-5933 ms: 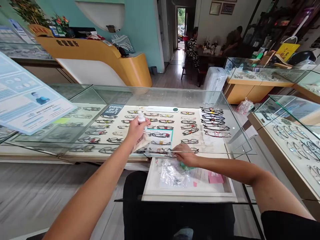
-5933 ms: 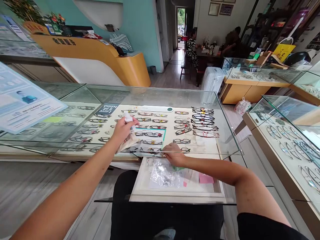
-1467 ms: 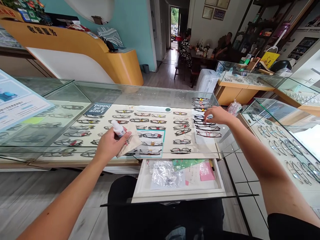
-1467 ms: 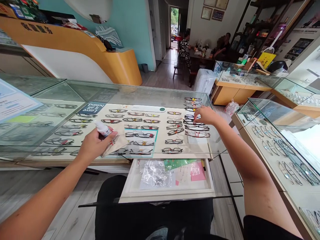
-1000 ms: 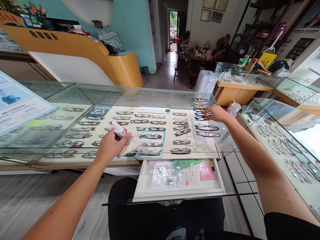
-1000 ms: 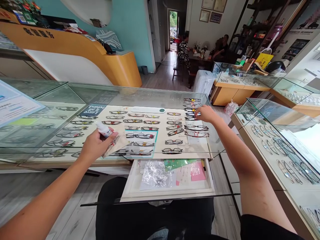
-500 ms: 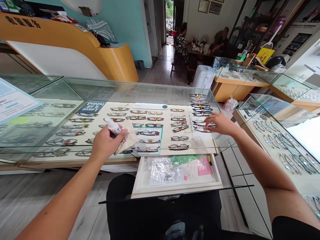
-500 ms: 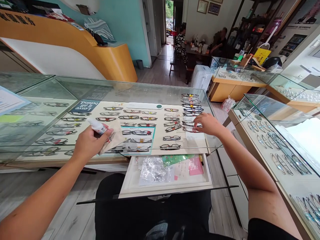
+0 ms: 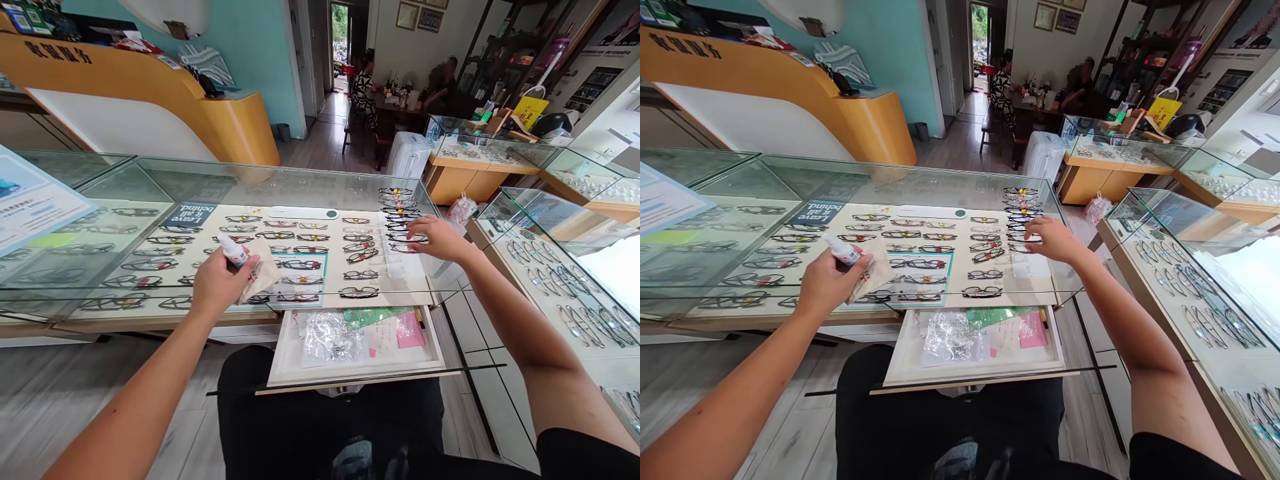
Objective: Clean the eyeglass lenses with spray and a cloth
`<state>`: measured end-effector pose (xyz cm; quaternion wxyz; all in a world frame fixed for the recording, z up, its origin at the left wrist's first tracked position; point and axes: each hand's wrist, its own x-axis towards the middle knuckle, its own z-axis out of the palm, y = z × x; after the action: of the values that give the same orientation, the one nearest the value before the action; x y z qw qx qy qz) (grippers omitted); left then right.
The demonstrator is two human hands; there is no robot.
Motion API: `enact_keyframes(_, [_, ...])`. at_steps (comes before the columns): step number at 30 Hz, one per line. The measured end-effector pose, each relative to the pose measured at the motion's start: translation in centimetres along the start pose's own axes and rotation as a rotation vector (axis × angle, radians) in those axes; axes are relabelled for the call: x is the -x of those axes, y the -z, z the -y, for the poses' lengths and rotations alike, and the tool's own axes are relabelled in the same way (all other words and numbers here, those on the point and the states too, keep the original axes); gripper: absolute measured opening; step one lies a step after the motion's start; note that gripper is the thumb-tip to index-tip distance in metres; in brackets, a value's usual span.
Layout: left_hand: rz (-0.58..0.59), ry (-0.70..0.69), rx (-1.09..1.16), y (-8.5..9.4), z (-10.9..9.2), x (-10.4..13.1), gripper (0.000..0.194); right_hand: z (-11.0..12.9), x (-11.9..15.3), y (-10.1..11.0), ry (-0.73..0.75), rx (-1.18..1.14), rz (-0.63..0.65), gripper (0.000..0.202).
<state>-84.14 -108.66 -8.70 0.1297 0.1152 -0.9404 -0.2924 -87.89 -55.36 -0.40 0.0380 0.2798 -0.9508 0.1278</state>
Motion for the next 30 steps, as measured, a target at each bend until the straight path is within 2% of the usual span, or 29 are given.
enact_keyframes(2, [-0.002, -0.01, 0.001, 0.0, 0.0, 0.1, 0.05, 3.8, 0.8, 0.8, 0.078, -0.149, -0.01, 0.022])
enact_keyframes(3, [-0.008, -0.013, -0.004, -0.1, 0.0, 0.1, 0.049, 5.9, 1.2, 0.9, 0.128, -0.249, 0.044, 0.024])
enact_keyframes(5, [-0.019, -0.009, -0.016, -0.2, 0.0, 0.1, 0.049, 9.9, 2.1, -0.3, 0.272, -0.515, 0.28, 0.024])
enact_keyframes(7, [-0.028, -0.007, -0.016, -0.3, 0.1, 0.1, 0.05, 12.9, 2.8, -3.3, 0.432, -0.723, 0.579, 0.025])
enact_keyframes(9, [-0.033, -0.015, -0.011, -0.4, 0.2, 0.1, 0.05, 14.1, 3.1, -7.8, 0.437, -0.714, 0.746, 0.022])
enact_keyframes(11, [-0.037, -0.03, -0.008, -0.5, 0.3, 0.1, 0.049, 13.8, 2.8, -12.6, 0.247, -0.497, 0.709, 0.022])
enact_keyframes(13, [-0.039, -0.043, -0.007, -0.5, 0.3, 0.2, 0.048, 12.4, 1.9, -16.6, 0.021, -0.231, 0.578, 0.031])
enact_keyframes(15, [-0.041, -0.057, -0.005, -0.5, 0.4, 0.3, 0.047, 10.6, 0.7, -19.2, -0.143, -0.043, 0.462, 0.043])
enact_keyframes(16, [-0.044, -0.061, -0.003, -0.5, 0.4, 0.3, 0.046, 9.8, 0.0, -20.0, -0.179, -0.001, 0.431, 0.047])
enact_keyframes(19, [-0.047, -0.067, -0.001, -0.5, 0.5, 0.3, 0.047, 7.9, -1.7, -21.2, -0.194, 0.03, 0.404, 0.054])
enact_keyframes(21, [-0.042, -0.064, -0.007, -0.5, 0.5, 0.2, 0.048, 7.4, -2.4, -21.7, -0.18, 0.039, 0.405, 0.051])
enact_keyframes(25, [-0.038, -0.05, -0.032, -0.6, 0.6, 0.2, 0.048, 7.2, -3.3, -22.6, -0.165, 0.063, 0.412, 0.034])
enact_keyframes(30, [-0.043, -0.077, -0.018, -0.5, 0.6, 0.3, 0.046, 7.1, -4.1, -22.5, -0.194, 0.08, 0.416, 0.03])
